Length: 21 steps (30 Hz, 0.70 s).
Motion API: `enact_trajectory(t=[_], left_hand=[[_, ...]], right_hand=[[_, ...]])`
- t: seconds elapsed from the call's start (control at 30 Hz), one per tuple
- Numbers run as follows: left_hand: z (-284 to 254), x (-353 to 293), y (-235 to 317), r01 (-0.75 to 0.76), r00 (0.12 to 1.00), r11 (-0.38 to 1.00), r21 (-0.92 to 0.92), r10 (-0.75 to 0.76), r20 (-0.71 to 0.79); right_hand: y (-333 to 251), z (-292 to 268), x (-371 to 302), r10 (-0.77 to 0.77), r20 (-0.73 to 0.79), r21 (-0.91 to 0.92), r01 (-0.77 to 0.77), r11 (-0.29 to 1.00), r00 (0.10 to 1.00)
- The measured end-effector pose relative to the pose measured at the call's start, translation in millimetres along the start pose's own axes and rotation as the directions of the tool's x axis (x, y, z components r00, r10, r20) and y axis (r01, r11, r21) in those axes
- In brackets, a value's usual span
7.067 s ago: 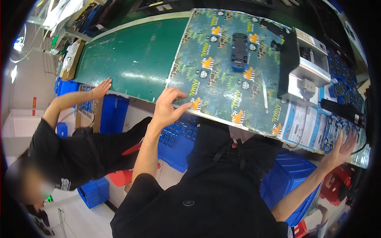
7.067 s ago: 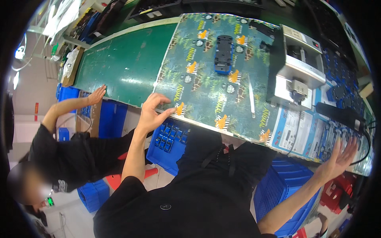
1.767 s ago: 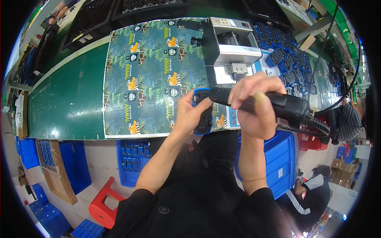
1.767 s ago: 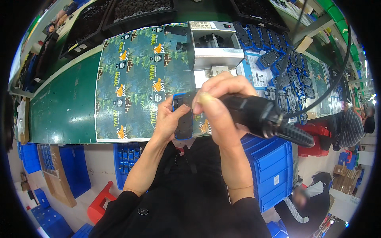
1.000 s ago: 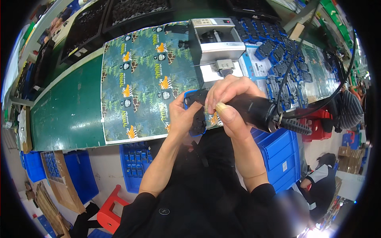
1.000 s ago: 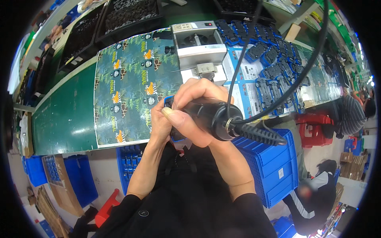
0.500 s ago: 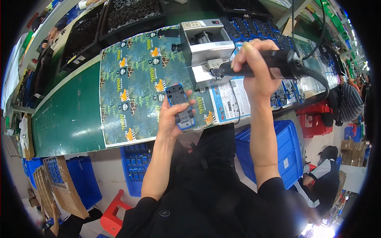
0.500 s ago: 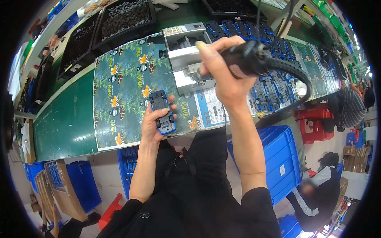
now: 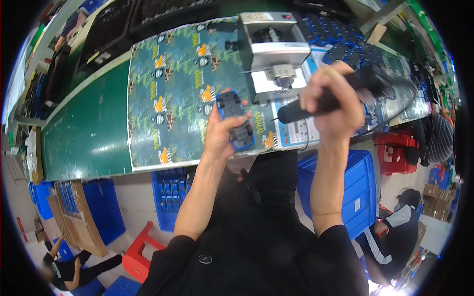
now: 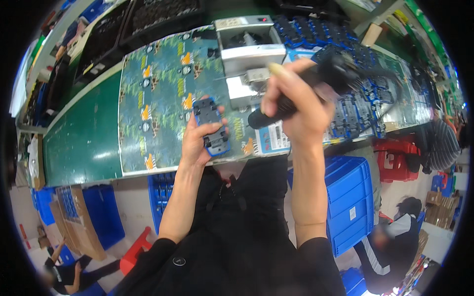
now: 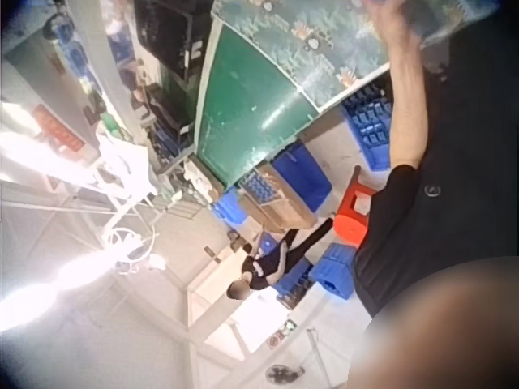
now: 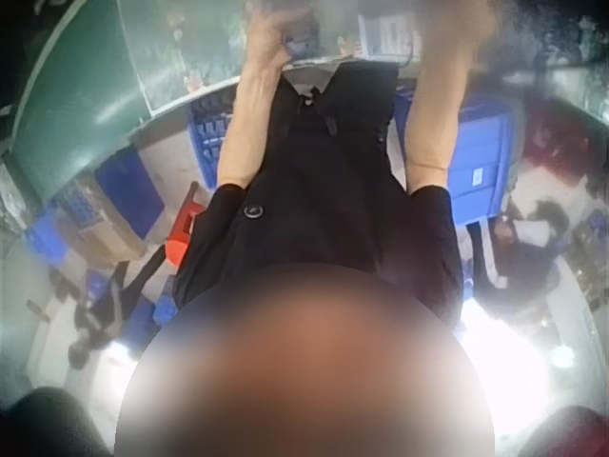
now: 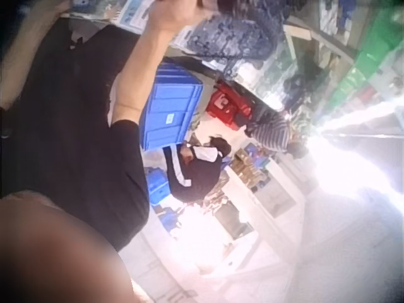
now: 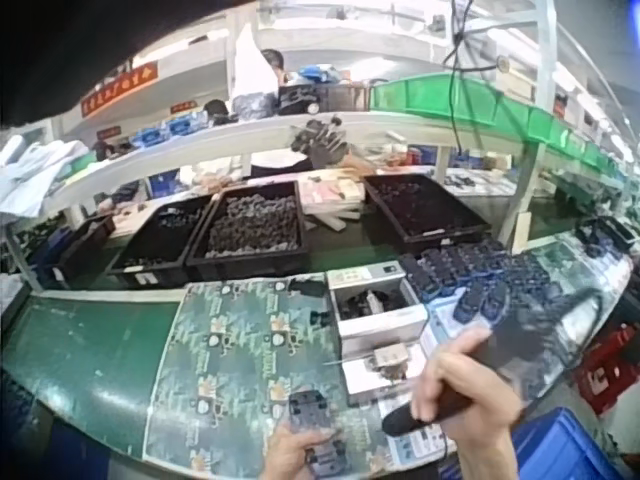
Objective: Assembling plastic toy cars using an electric screwdriver and an automatic screw feeder on an assembly line.
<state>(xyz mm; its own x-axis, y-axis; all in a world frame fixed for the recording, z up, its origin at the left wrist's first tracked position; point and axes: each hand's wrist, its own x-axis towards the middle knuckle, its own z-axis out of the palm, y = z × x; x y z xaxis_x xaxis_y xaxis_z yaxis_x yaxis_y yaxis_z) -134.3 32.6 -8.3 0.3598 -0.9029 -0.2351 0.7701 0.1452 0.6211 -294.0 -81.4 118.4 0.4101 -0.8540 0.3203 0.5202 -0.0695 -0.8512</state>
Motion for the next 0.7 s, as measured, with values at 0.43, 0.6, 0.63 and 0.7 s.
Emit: enact_trajectory(t=[0.43,0.6,0.63,0.7], left_hand=[[3,1,4,0.011,0.999,1.000,0.019,-0.010,-0.043],[-1,0,5,0.025,0.998,0.999,-0.025,-0.026,-0.065],[0,0,5,0.036,0.997,0.999,-0.024,-0.037,-0.062],[0,-1,5,0.041,0.997,0.999,-0.017,-0.042,-0.062]], right_hand=[[15,36,-40,0.049,0.227,0.140,-0.082,0.987,0.973],[15,42,-42,0.188,0.207,0.002,-0.193,0.981,0.960],[13,44,-43,0.232,0.202,0.032,-0.243,0.969,0.952],[8,43,-43,0.259,0.229,0.022,-0.271,0.962,0.938]])
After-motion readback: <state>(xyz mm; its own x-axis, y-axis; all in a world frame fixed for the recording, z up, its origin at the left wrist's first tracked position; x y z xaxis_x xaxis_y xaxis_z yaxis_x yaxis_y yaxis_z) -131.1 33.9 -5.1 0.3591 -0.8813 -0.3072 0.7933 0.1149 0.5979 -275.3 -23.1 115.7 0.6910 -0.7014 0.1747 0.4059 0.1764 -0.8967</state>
